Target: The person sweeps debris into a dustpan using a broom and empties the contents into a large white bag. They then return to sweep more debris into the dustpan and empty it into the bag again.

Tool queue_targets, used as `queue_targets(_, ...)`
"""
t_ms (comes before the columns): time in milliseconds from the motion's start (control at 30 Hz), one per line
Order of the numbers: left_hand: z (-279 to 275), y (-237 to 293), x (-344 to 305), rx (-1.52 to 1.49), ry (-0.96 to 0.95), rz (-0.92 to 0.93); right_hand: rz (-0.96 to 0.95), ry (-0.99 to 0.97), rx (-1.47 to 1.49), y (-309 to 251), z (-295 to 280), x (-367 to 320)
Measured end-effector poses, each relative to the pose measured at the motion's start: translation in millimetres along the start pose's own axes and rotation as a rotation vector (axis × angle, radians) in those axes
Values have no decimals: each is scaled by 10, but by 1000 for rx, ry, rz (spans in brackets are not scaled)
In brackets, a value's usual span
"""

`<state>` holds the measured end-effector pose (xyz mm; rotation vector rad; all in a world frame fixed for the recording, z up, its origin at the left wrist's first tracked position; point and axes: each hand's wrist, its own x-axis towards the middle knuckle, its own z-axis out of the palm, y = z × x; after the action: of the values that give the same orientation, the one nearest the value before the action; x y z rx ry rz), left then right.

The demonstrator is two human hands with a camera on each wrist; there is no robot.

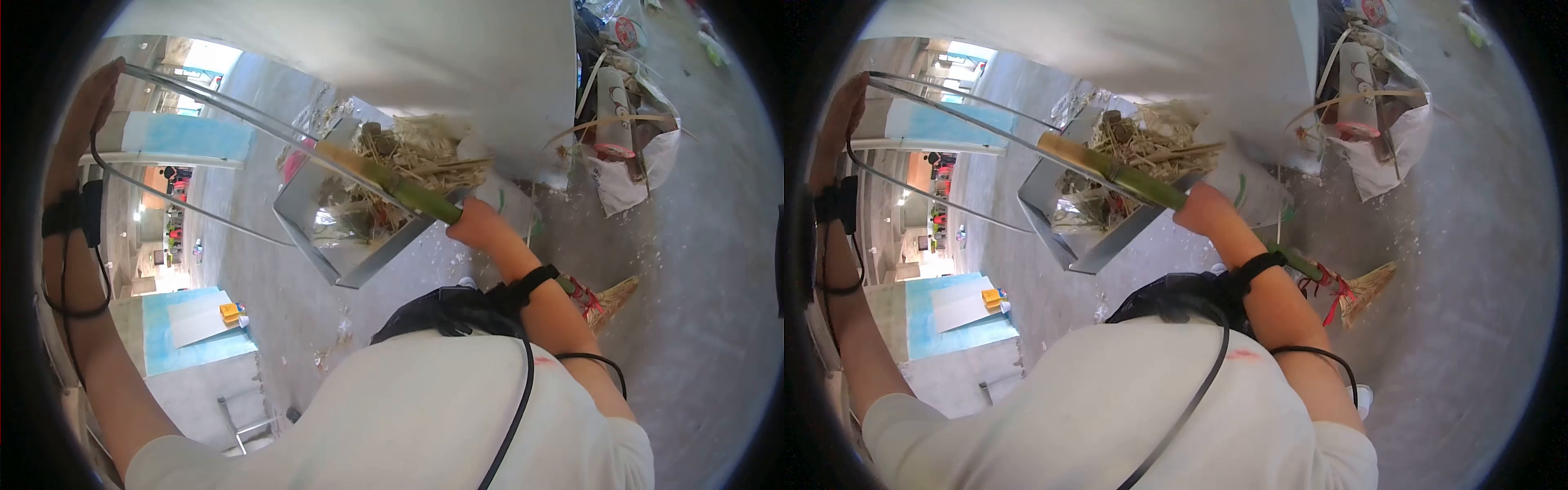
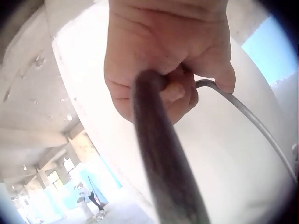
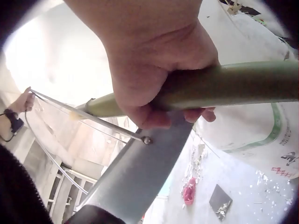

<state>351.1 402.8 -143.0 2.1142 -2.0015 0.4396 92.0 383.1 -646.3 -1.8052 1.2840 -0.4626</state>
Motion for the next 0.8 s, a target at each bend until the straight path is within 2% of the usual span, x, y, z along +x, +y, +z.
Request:
queue_targets(33,34,-70,32,-81,-67,7,-1,-15,-6,-18,-28,-10)
queue_targets(67,116,-21,6,-137,94,19,0,-13,-2,-27,-34,-11)
queue_targets(167,59,-121,151,-52,-14,0,-6,12,10,-7,-5,-12)
queue_targets(267,156,-179,21,-106,33,-9,-23,54,16,48,82,14)
queue_targets(367,33,-290,1,-61,74,-105,27,64,12,62,6,38)
queue_targets(500,-100,-734,-31,-58,128,-195,55,51,-9,47,-14,7)
queue_targets(567,-62,-937,1,-100,169,-145,62,51,-14,38,-18,3)
queue_targets(700,168,-950,-127,-126,268,-69,79,44,-33,49,-1,50)
queue_targets(767,276,-1054,-171,-191,258,-46,93,35,-33,61,12,87)
queue_targets(800,331,-1156,-116,-184,216,-97,99,21,-29,26,2,72)
